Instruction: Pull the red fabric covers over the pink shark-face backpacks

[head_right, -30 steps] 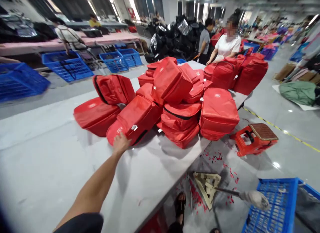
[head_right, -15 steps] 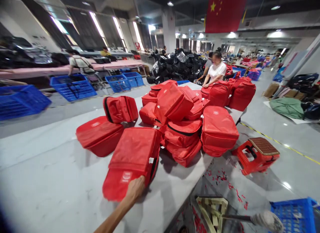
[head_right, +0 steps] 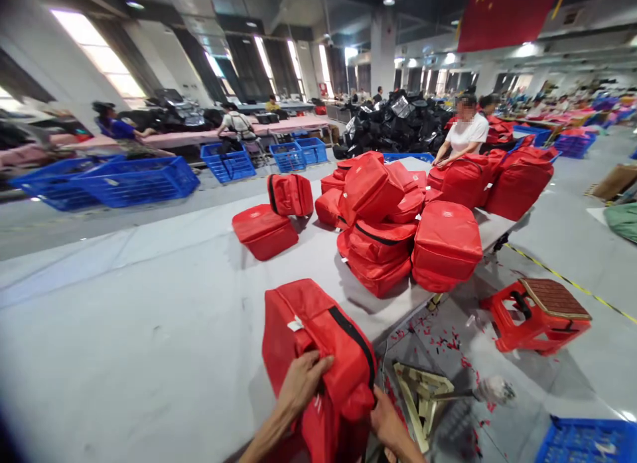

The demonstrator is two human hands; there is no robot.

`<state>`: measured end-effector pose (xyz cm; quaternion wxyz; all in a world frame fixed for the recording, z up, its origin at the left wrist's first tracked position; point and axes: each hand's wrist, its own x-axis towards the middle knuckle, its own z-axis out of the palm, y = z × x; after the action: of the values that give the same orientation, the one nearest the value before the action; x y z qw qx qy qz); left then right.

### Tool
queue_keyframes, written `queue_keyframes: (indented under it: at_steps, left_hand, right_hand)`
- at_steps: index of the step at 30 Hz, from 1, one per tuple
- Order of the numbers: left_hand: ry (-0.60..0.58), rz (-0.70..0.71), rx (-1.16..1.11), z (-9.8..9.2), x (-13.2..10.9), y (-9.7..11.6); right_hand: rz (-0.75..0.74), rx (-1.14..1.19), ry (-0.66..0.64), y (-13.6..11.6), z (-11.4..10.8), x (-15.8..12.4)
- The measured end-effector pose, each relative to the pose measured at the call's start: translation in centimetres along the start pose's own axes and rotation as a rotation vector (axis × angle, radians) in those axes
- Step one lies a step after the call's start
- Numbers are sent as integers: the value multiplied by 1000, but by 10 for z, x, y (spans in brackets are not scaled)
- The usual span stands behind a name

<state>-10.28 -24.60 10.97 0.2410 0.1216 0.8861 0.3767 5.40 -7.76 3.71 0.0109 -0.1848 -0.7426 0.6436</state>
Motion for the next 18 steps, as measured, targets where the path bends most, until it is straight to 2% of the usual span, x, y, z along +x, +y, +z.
queue_keyframes:
  at_steps: [2, 4, 7, 10, 13, 15, 18]
  left_hand:
    - [121, 17, -124, -24, -18, 15]
    - [221, 81, -276, -47, -37, 28]
    - [258, 178, -362, -70, -69, 39]
    - [302, 173, -141, -81, -86, 35]
    - [391, 133, -40, -92, -71, 25]
    - [418, 152, -97, -104, -42, 21]
    - [441, 217, -203, -122, 16, 15]
  right_hand:
    - [-8, 197, -137, -25, -2, -2]
    - [-20, 279, -164, -58, 4, -1]
    - [15, 268, -38, -106, 20, 7]
    - [43, 338, 130, -135, 35, 25]
    - [46, 394, 203, -145, 40, 49]
    - [84, 382, 176, -148, 40, 66]
    - [93, 362, 161, -155, 39, 94]
